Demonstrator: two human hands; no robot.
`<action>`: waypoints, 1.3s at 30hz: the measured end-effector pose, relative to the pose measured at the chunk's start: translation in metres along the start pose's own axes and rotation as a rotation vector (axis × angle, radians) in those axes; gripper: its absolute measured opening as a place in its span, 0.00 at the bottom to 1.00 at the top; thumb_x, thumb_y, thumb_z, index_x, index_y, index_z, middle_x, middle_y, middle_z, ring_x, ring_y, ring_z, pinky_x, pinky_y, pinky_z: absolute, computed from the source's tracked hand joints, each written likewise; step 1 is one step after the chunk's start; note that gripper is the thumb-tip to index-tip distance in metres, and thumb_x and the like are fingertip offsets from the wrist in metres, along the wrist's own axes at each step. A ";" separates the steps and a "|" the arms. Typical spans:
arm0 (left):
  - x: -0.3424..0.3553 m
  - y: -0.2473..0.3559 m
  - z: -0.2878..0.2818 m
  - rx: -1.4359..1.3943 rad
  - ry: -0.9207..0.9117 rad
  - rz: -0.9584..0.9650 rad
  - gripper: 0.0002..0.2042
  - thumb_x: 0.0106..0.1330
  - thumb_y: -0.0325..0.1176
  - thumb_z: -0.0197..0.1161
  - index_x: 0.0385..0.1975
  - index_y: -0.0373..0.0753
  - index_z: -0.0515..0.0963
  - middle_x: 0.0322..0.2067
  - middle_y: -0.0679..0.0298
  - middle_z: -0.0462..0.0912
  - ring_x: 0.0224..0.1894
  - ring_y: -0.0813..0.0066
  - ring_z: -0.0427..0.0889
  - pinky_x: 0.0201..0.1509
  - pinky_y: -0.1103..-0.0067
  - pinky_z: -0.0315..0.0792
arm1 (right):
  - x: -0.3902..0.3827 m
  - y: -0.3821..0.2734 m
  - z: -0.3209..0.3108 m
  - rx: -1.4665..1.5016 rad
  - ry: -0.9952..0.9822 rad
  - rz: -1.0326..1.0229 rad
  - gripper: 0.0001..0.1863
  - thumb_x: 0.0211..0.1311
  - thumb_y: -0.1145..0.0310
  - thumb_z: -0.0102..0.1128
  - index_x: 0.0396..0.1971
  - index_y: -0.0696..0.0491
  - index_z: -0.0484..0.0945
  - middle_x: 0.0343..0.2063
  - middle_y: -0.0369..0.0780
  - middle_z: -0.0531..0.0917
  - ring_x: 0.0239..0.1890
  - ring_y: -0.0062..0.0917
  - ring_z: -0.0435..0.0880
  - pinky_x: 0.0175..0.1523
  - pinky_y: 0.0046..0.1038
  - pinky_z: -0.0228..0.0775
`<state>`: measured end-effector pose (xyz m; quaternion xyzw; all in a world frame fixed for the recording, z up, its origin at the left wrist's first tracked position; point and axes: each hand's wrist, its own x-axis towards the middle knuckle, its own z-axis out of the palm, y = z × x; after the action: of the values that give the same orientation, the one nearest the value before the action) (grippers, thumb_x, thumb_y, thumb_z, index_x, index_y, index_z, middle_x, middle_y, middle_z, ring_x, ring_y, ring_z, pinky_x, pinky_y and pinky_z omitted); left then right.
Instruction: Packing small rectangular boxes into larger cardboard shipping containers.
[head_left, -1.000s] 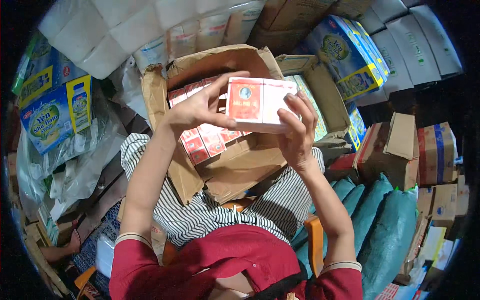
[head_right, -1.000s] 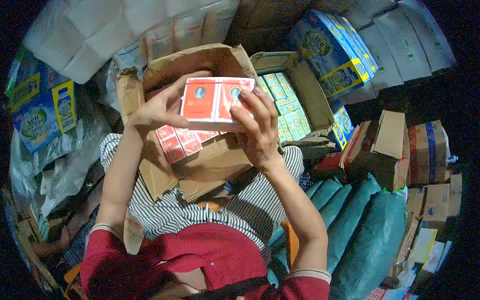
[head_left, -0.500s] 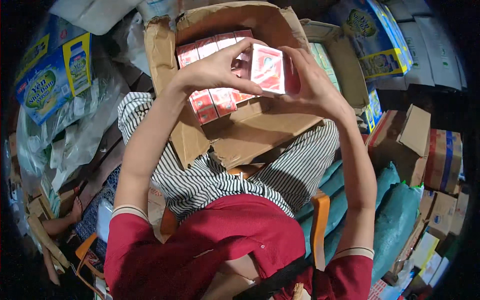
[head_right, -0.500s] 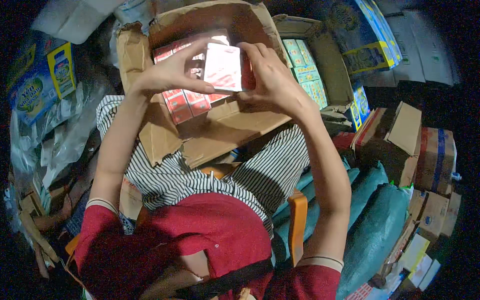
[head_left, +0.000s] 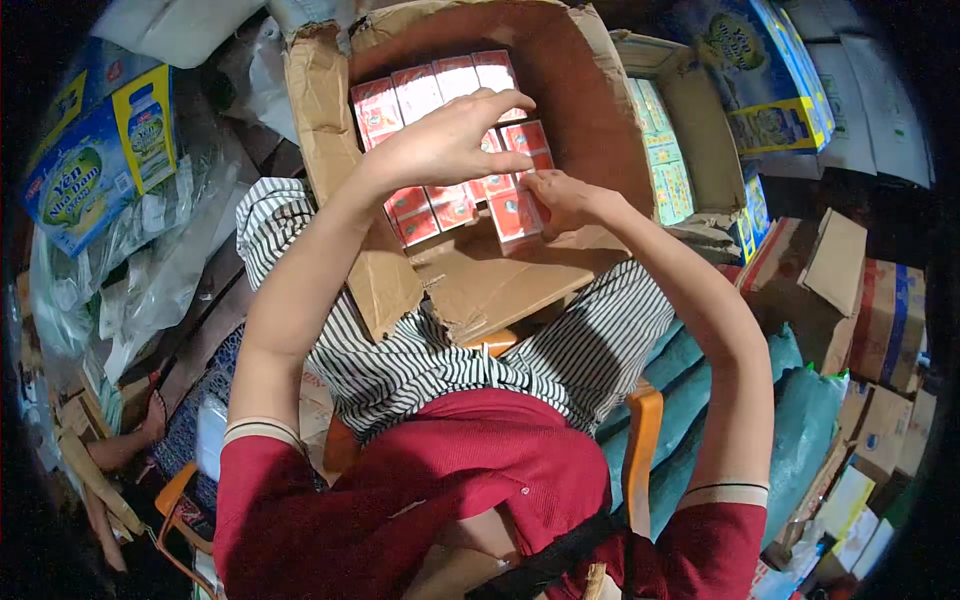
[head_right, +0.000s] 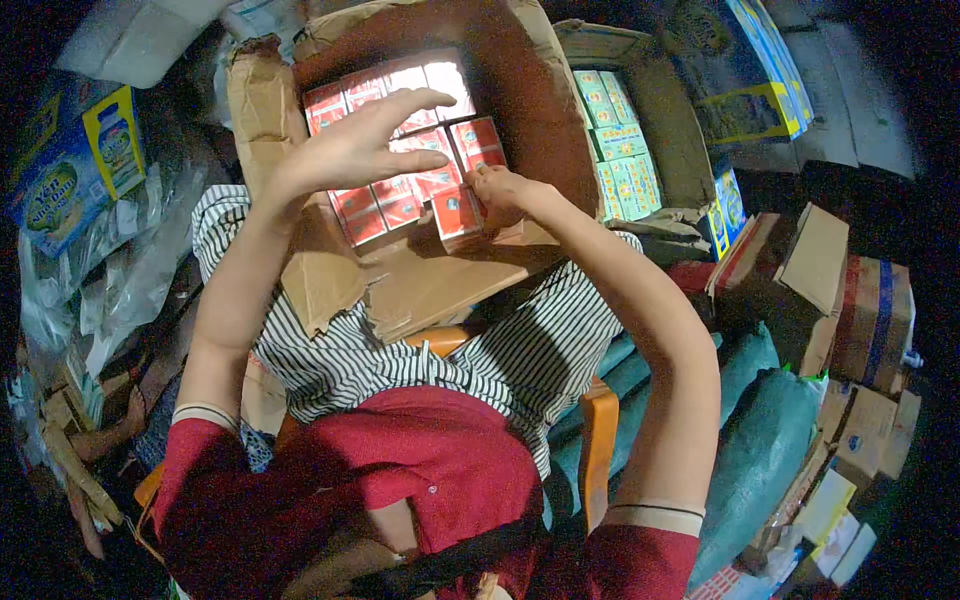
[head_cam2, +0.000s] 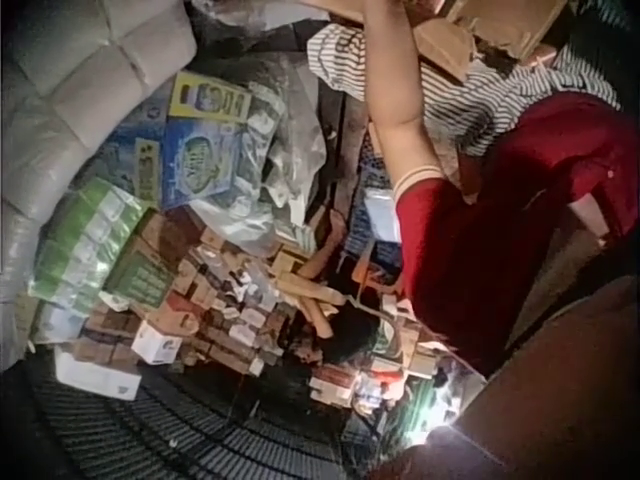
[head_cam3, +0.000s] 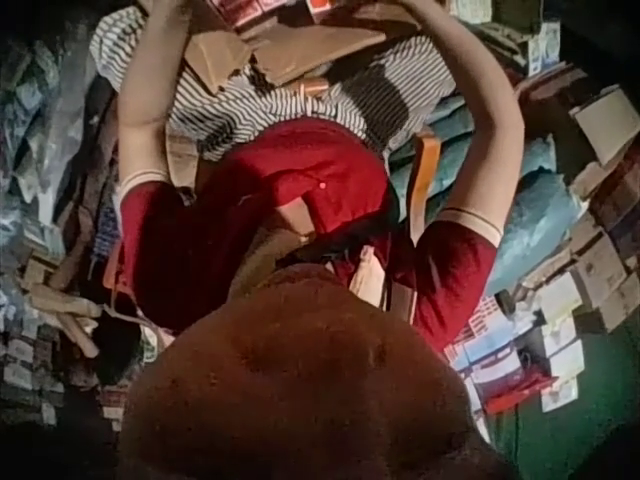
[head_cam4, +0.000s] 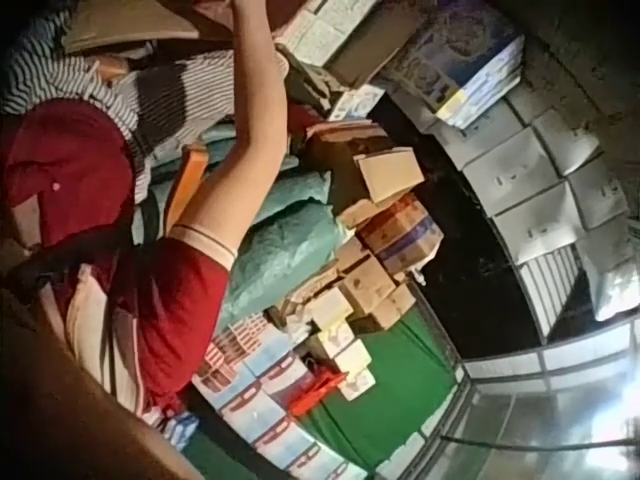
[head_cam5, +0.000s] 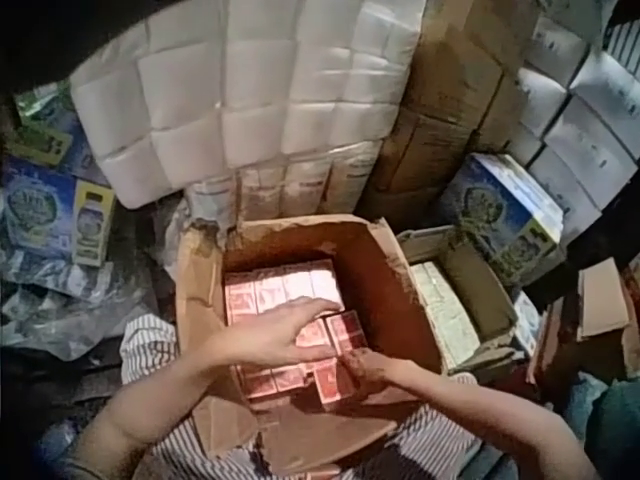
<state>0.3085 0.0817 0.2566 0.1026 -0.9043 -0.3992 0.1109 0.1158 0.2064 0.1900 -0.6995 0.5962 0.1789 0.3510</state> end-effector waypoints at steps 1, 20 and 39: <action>0.001 -0.002 0.002 0.014 0.007 0.017 0.29 0.59 0.47 0.58 0.54 0.35 0.63 0.52 0.49 0.68 0.56 0.57 0.67 0.59 0.71 0.61 | 0.003 0.002 0.001 -0.047 -0.020 0.007 0.45 0.30 0.63 0.72 0.52 0.60 0.59 0.47 0.52 0.69 0.52 0.43 0.68 0.56 0.36 0.62; 0.011 -0.001 0.011 -0.001 0.005 0.067 0.27 0.57 0.44 0.58 0.52 0.33 0.65 0.49 0.49 0.71 0.53 0.54 0.70 0.57 0.69 0.63 | 0.052 0.026 0.025 0.460 -0.502 0.008 0.35 0.48 0.53 0.56 0.59 0.45 0.60 0.56 0.39 0.68 0.54 0.32 0.69 0.56 0.32 0.61; 0.006 0.002 0.015 0.008 -0.019 0.067 0.26 0.58 0.43 0.58 0.53 0.34 0.65 0.49 0.48 0.71 0.53 0.55 0.70 0.57 0.70 0.63 | 0.026 -0.027 0.033 0.398 -0.012 0.596 0.35 0.41 0.48 0.62 0.48 0.54 0.69 0.45 0.48 0.73 0.46 0.38 0.73 0.48 0.37 0.67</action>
<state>0.2988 0.0921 0.2489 0.0689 -0.9099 -0.3925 0.1151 0.1530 0.2120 0.1572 -0.4116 0.7952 0.1580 0.4163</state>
